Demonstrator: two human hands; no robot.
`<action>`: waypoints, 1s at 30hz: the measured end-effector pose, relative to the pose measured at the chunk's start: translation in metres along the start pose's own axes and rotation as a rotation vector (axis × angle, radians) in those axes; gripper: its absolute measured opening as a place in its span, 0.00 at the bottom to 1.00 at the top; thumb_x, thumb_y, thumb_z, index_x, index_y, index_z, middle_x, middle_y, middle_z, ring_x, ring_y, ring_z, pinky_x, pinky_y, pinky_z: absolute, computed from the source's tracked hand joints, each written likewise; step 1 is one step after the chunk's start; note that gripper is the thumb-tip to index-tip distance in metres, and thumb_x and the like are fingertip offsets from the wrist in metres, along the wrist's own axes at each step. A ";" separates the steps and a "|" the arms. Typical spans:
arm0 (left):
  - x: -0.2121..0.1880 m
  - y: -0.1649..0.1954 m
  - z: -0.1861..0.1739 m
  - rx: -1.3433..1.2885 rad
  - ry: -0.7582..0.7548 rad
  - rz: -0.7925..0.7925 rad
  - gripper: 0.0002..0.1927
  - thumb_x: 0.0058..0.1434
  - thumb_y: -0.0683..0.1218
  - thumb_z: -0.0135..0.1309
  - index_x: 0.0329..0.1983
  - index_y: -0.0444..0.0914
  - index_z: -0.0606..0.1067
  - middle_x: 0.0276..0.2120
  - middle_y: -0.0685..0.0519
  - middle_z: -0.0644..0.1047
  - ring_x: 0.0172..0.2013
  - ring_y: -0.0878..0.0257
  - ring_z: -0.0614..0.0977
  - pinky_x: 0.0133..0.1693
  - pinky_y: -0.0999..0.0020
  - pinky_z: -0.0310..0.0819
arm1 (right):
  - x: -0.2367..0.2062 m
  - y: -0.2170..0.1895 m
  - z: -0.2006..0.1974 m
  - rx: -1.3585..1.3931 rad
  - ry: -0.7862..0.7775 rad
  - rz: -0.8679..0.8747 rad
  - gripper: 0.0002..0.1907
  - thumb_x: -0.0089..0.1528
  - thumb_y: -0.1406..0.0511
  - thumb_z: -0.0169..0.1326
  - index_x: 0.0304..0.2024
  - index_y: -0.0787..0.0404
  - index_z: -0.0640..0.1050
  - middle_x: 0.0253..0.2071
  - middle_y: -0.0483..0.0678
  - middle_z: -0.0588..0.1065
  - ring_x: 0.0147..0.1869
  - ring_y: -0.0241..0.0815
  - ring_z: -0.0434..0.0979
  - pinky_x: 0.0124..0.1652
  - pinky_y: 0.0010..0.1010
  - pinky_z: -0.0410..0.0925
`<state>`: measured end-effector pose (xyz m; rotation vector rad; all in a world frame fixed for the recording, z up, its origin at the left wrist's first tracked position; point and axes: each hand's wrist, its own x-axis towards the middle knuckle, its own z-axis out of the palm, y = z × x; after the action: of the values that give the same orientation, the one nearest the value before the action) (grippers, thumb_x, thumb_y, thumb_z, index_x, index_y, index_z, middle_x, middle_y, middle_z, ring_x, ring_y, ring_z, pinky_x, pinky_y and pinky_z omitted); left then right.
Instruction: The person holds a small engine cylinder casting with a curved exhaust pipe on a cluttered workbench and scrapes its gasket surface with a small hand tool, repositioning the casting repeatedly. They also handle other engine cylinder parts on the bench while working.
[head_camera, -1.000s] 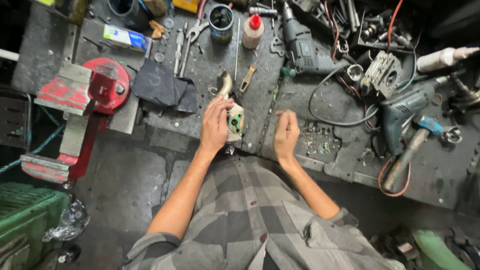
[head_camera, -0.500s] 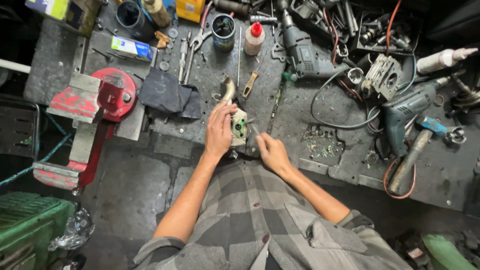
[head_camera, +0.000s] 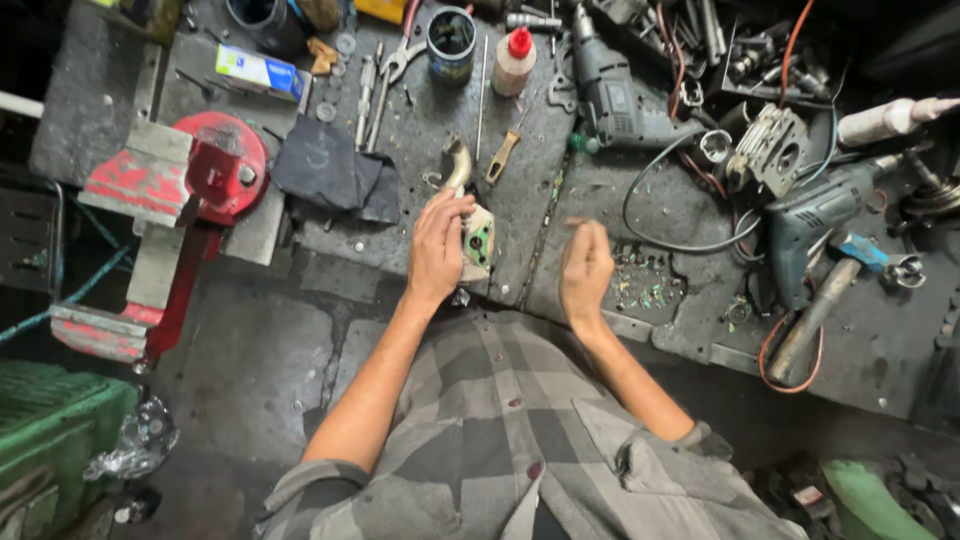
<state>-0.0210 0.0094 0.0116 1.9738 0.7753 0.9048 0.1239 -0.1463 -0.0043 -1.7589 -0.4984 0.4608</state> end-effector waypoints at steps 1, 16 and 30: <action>-0.001 0.000 0.000 0.000 0.000 0.000 0.11 0.71 0.38 0.42 0.49 0.35 0.76 0.54 0.48 0.80 0.64 0.46 0.75 0.66 0.53 0.65 | 0.000 0.000 0.001 0.120 0.087 0.176 0.15 0.75 0.62 0.44 0.48 0.68 0.78 0.24 0.58 0.61 0.27 0.47 0.57 0.31 0.42 0.53; 0.000 0.001 0.000 0.003 -0.004 0.029 0.10 0.71 0.38 0.43 0.49 0.36 0.76 0.53 0.48 0.80 0.64 0.47 0.75 0.65 0.54 0.65 | -0.008 0.003 -0.003 -0.459 -0.354 -0.213 0.11 0.69 0.63 0.51 0.37 0.65 0.79 0.20 0.46 0.69 0.25 0.36 0.67 0.29 0.33 0.64; 0.000 -0.001 0.000 0.017 0.000 0.024 0.12 0.72 0.38 0.42 0.50 0.35 0.77 0.52 0.47 0.80 0.63 0.46 0.75 0.65 0.53 0.65 | -0.005 0.002 -0.006 -0.094 -0.034 0.034 0.13 0.74 0.64 0.46 0.46 0.66 0.79 0.25 0.55 0.66 0.28 0.43 0.63 0.31 0.39 0.59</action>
<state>-0.0213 0.0105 0.0107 2.0018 0.7628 0.9146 0.1239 -0.1544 -0.0046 -1.8545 -0.5221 0.4994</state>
